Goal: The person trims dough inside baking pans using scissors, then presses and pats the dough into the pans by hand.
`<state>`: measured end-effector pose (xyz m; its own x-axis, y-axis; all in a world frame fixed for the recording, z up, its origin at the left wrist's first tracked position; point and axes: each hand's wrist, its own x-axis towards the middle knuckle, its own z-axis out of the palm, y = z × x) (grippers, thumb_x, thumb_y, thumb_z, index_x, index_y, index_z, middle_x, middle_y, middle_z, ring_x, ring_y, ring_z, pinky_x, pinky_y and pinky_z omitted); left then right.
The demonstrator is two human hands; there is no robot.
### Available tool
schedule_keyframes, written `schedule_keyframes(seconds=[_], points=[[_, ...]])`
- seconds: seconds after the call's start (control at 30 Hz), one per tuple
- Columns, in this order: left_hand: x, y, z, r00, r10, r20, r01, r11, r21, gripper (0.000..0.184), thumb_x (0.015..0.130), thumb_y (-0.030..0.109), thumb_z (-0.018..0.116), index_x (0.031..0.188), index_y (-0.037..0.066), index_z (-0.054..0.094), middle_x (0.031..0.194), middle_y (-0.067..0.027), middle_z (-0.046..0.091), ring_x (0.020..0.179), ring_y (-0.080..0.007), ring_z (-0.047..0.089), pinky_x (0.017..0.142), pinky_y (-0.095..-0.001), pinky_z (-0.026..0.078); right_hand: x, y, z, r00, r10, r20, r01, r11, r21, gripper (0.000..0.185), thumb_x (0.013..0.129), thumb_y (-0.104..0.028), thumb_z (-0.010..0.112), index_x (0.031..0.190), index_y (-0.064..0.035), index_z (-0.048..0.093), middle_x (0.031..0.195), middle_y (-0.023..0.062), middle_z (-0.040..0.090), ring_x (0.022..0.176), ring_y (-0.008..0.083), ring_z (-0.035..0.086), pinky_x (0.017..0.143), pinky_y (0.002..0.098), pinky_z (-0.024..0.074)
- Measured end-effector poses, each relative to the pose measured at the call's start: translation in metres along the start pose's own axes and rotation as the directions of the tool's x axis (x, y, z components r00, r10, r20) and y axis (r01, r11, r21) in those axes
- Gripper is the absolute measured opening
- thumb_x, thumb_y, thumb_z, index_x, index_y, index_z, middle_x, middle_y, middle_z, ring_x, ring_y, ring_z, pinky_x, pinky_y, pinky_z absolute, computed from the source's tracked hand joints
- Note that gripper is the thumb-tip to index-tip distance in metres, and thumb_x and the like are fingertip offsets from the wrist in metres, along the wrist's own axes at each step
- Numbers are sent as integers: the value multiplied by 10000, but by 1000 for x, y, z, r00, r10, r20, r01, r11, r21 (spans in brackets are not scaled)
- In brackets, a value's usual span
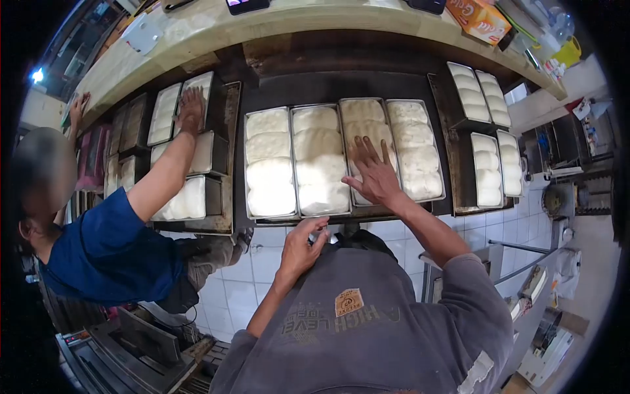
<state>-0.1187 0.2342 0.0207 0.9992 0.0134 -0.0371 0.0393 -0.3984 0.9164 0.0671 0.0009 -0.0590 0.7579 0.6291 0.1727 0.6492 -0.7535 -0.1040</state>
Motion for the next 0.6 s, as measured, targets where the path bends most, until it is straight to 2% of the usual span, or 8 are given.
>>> schedule_keyframes(seconds=[0.1, 0.3, 0.37, 0.43, 0.47, 0.53, 0.6], points=[[-3, 2, -3, 1000, 30, -4, -30, 1000, -2, 326, 931, 30, 757, 1250, -23, 719, 1105, -129, 777, 938, -233, 731, 849, -330, 566, -3, -4, -25, 997, -67, -42, 66, 997, -33, 838, 1027, -636, 503, 1614, -43, 430, 1740, 207, 295, 1618, 360, 265, 1308, 576, 138], [-18, 4, -8, 1000, 22, 2, -22, 999, 29, 330, 933, 30, 756, 1258, -15, 720, 1113, -121, 777, 938, -237, 731, 842, -332, 569, 3, 10, -33, 985, -117, -128, 113, 993, -40, 844, 1039, -643, 485, 1595, -10, 443, 1729, 201, 322, 1631, 342, 231, 1309, 571, 133], [-20, -5, -7, 1000, 11, -5, -11, 1000, 9, 333, 931, 30, 758, 1260, -13, 721, 1115, -121, 776, 938, -237, 731, 844, -331, 569, 10, 21, -18, 998, 64, 22, -63, 997, -39, 839, 1044, -636, 485, 1606, -16, 430, 1727, 202, 325, 1629, 342, 237, 1306, 568, 152], [-17, -11, -11, 1000, 3, -8, -3, 1000, -3, 336, 930, 30, 760, 1262, -10, 722, 1117, -120, 776, 938, -237, 731, 845, -331, 570, 24, 32, -1, 955, 248, 162, -242, 969, -58, 834, 1050, -629, 486, 1617, -21, 417, 1724, 203, 328, 1627, 342, 244, 1303, 564, 172], [-12, -12, -14, 1000, 10, -15, -10, 1000, -5, 336, 930, 30, 760, 1262, -10, 722, 1117, -120, 776, 938, -237, 731, 845, -331, 570, 37, 39, 2, 957, 244, 155, -237, 970, -62, 834, 1050, -629, 486, 1617, -21, 417, 1724, 203, 328, 1627, 342, 244, 1303, 564, 172], [-15, -10, -18, 999, -3, -34, 2, 1000, -13, 335, 930, 29, 761, 1260, -11, 724, 1117, -125, 775, 938, -236, 730, 845, -331, 570, 53, 42, 13, 970, 235, -68, -240, 968, -76, 825, 1047, -624, 497, 1606, -20, 437, 1710, 213, 349, 1610, 352, 282, 1293, 563, 207], [-19, -8, -20, 999, -10, -41, 10, 1000, -15, 334, 929, 29, 762, 1259, -12, 725, 1117, -129, 774, 938, -235, 730, 846, -332, 571, 62, 43, 21, 930, 225, -290, -259, 962, -86, 816, 1043, -619, 508, 1595, -20, 458, 1696, 223, 369, 1593, 363, 320, 1282, 561, 242]])
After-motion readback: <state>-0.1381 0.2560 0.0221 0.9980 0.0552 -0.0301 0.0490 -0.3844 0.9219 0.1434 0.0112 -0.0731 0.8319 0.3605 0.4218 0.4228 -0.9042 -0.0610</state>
